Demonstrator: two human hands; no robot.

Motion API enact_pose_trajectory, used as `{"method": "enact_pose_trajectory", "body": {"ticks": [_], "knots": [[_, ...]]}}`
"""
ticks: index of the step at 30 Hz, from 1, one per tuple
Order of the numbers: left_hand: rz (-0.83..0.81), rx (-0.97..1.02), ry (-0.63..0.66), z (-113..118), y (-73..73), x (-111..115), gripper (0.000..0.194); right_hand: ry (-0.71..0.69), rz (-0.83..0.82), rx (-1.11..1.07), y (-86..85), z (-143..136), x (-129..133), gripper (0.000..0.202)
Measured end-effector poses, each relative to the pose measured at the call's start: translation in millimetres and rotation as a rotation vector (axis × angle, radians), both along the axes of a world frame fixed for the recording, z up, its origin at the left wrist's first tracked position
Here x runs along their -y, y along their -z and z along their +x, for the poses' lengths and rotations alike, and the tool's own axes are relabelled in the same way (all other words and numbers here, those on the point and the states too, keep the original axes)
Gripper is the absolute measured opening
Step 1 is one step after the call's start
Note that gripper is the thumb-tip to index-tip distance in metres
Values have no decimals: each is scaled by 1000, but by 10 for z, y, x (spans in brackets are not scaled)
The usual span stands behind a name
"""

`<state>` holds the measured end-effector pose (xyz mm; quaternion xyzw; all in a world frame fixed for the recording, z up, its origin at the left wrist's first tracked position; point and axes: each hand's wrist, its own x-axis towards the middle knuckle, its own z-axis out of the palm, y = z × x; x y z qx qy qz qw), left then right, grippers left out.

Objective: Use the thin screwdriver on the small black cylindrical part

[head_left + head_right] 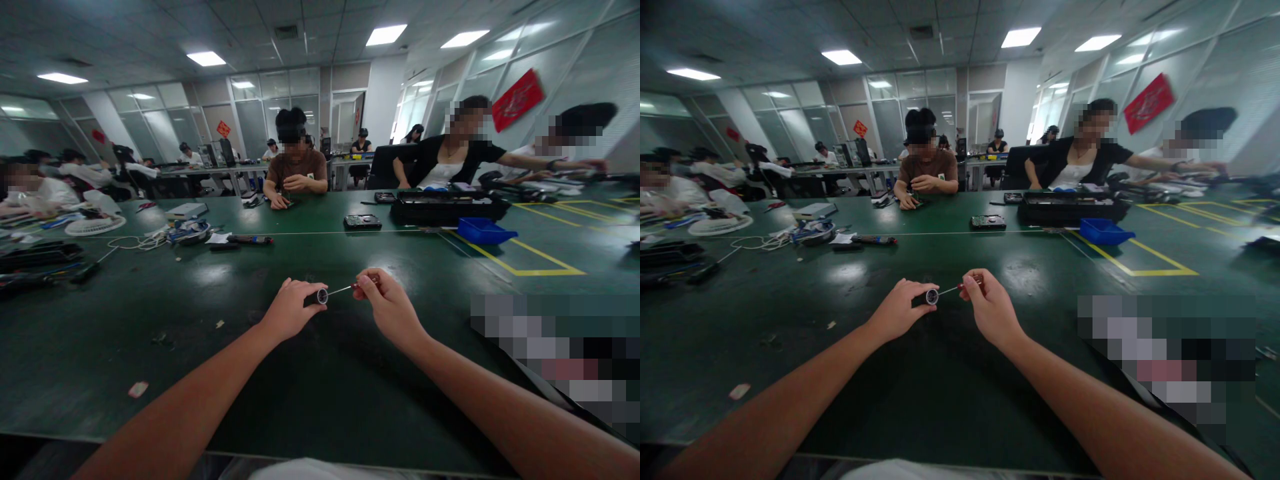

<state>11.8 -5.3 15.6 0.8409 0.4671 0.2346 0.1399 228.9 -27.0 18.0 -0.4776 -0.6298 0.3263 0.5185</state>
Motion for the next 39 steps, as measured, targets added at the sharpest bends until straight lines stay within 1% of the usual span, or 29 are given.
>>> {"method": "enact_pose_trajectory", "body": {"ticks": [3,6,9,15,21,23,26,29,32,35,39], "knots": [[-16,9,-3,7,-8,11,37,-14,14,10,4,-5,9,25],[-26,11,-11,12,-13,20,36,0,13,28,1,-8,18,24],[-12,20,-4,5,2,16,37,16,11,59,-43,-6,41,25],[-6,31,3,-22,51,-5,38,103,-36,255,-164,11,106,31],[-6,10,3,-13,30,1,37,1,114,288,-149,-4,122,16],[-9,7,9,-7,27,5,37,6,97,322,-146,-3,118,20],[-8,14,24,-2,34,10,38,53,53,375,-146,3,112,29],[-2,29,32,-3,50,11,38,53,84,386,-144,5,114,25],[13,45,31,-10,65,8,37,34,124,374,-153,3,123,31],[19,50,34,-15,71,7,38,45,81,389,-178,8,122,26],[9,53,48,-15,65,12,37,58,27,416,-187,12,105,30]]}}
